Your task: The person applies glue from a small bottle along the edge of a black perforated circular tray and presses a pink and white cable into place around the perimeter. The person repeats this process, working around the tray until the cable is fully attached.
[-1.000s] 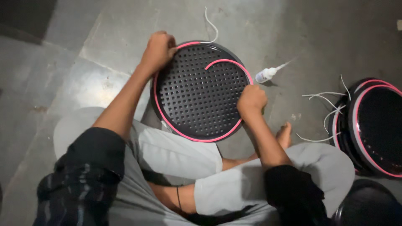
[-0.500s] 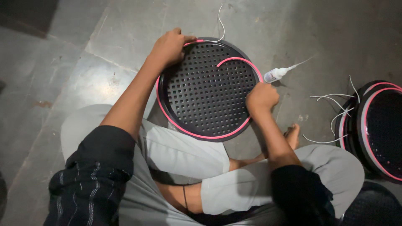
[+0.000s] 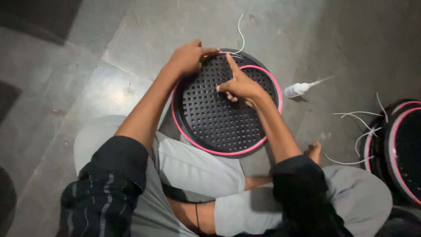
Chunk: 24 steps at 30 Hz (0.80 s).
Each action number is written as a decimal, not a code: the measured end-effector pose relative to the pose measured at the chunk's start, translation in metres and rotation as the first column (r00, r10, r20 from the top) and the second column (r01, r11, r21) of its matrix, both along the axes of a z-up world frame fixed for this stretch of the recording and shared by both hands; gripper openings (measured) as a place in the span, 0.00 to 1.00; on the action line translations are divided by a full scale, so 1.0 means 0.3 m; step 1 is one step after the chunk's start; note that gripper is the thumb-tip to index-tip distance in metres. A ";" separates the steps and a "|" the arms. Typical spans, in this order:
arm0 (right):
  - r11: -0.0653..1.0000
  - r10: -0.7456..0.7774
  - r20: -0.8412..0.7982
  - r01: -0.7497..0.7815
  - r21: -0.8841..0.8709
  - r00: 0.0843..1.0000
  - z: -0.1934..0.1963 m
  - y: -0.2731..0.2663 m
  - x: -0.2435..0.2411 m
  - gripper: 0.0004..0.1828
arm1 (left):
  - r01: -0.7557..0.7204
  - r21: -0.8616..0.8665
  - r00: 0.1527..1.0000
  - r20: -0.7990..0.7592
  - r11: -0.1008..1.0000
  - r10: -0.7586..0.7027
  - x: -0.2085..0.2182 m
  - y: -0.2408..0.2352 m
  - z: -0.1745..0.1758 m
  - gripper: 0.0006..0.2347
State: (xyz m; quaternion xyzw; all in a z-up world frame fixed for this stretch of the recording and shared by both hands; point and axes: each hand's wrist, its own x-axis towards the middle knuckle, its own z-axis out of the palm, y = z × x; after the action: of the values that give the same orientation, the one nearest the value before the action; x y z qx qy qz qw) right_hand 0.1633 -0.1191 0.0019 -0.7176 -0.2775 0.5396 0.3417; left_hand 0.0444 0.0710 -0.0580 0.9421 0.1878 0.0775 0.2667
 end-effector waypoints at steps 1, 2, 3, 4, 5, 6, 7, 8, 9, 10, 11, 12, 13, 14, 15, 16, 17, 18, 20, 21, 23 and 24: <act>1.000 -0.008 -0.030 0.008 -0.006 1.000 -0.010 0.020 0.002 0.65 | 0.001 -0.011 1.000 -0.005 1.000 -0.001 -0.006 -0.003 -0.007 0.29; 1.000 -0.016 -0.060 0.015 -0.011 0.998 -0.022 0.037 0.002 0.66 | 0.000 -0.026 1.000 -0.001 1.000 0.000 -0.012 0.000 -0.013 0.28; 0.999 -0.029 -0.085 0.028 -0.018 0.996 -0.030 0.045 0.008 0.67 | 0.005 -0.041 1.000 0.008 0.999 -0.004 -0.006 0.003 -0.017 0.26; 0.999 -0.032 -0.109 0.031 -0.010 0.994 -0.039 0.049 0.010 0.67 | 0.010 -0.056 1.000 0.016 0.998 -0.009 -0.001 0.002 -0.021 0.25; 0.999 -0.033 -0.132 0.033 -0.002 0.991 -0.047 0.053 0.006 0.66 | 0.010 -0.054 1.000 0.017 0.998 -0.009 -0.001 0.001 -0.023 0.25; 0.999 -0.034 -0.156 0.035 0.006 0.987 -0.053 0.053 0.002 0.66 | 0.011 -0.053 1.000 0.017 0.999 -0.010 -0.001 0.001 -0.023 0.25; 0.999 -0.046 -0.160 0.047 0.005 0.986 -0.057 0.055 -0.001 0.67 | 0.008 -0.051 1.000 0.020 0.999 -0.007 -0.004 0.003 -0.023 0.25; 0.998 -0.057 -0.165 0.059 0.003 0.985 -0.060 0.058 -0.004 0.67 | 0.003 -0.053 1.000 0.020 0.999 -0.002 -0.006 0.004 -0.022 0.25; 0.997 -0.073 -0.169 0.074 -0.001 0.983 -0.061 0.056 -0.009 0.67 | 0.002 -0.056 1.000 0.021 0.998 -0.001 -0.007 0.002 -0.022 0.25; 0.997 -0.074 -0.178 0.075 -0.001 0.981 -0.062 0.057 -0.015 0.67 | 0.001 -0.059 1.000 0.022 0.998 0.001 -0.010 0.001 -0.021 0.25; 0.996 -0.083 -0.186 0.084 -0.002 0.979 -0.059 0.054 -0.017 0.67 | 0.001 -0.050 1.000 0.021 0.999 0.000 -0.007 -0.001 -0.021 0.26; 0.996 -0.091 -0.195 0.092 -0.003 0.977 -0.055 0.050 -0.021 0.67 | 0.002 -0.041 1.000 0.020 0.999 -0.001 -0.008 -0.001 -0.021 0.27; 0.997 -0.082 -0.181 0.083 -0.001 0.980 -0.049 0.045 -0.023 0.67 | 0.000 -0.032 1.000 0.024 0.999 0.000 -0.004 -0.001 -0.020 0.28; 0.997 -0.073 -0.167 0.074 0.000 0.983 -0.043 0.038 -0.030 0.67 | 0.004 -0.037 0.999 0.032 0.999 -0.003 -0.001 0.000 -0.021 0.28; 0.998 -0.058 -0.152 0.059 0.000 0.987 -0.037 0.029 -0.040 0.66 | 0.002 -0.045 0.999 0.043 0.999 0.000 -0.004 -0.001 -0.025 0.28; 0.998 -0.063 -0.122 0.061 -0.014 0.990 -0.031 0.014 -0.052 0.66 | -0.001 -0.052 0.999 0.053 0.999 0.003 -0.006 -0.003 -0.030 0.28; 0.998 -0.059 -0.096 0.057 -0.028 0.994 -0.028 -0.001 -0.068 0.66 | -0.003 -0.051 0.998 0.059 0.999 0.006 -0.012 -0.002 -0.036 0.27; 0.998 -0.055 -0.070 0.053 -0.042 0.996 -0.025 -0.018 -0.085 0.66 | -0.006 -0.049 0.998 0.066 0.999 0.009 -0.014 -0.003 -0.042 0.25; 0.996 -0.066 -0.073 0.062 -0.060 0.995 -0.016 -0.053 -0.106 0.66 | -0.004 -0.042 0.996 0.084 0.999 0.007 -0.010 0.003 -0.050 0.24; 0.995 -0.076 -0.074 0.071 -0.067 0.994 -0.012 -0.074 -0.117 0.66 | 0.002 -0.038 0.996 0.094 0.999 0.001 -0.006 0.003 -0.054 0.24; 0.991 -0.105 -0.123 0.094 -0.091 0.987 -0.002 -0.123 -0.146 0.66 | 0.009 -0.024 0.996 0.090 1.000 -0.007 0.001 0.005 -0.059 0.25; 0.989 -0.122 -0.146 0.108 -0.103 0.982 0.008 -0.152 -0.163 0.67 | 0.011 -0.014 0.997 0.075 1.000 -0.010 0.002 0.006 -0.060 0.26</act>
State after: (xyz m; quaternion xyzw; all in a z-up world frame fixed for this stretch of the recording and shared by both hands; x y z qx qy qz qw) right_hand 0.1145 -0.1648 0.0043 -0.7046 -0.1828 0.5847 0.3581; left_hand 0.0451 0.0729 -0.0759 0.9375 0.1733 0.1100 0.2809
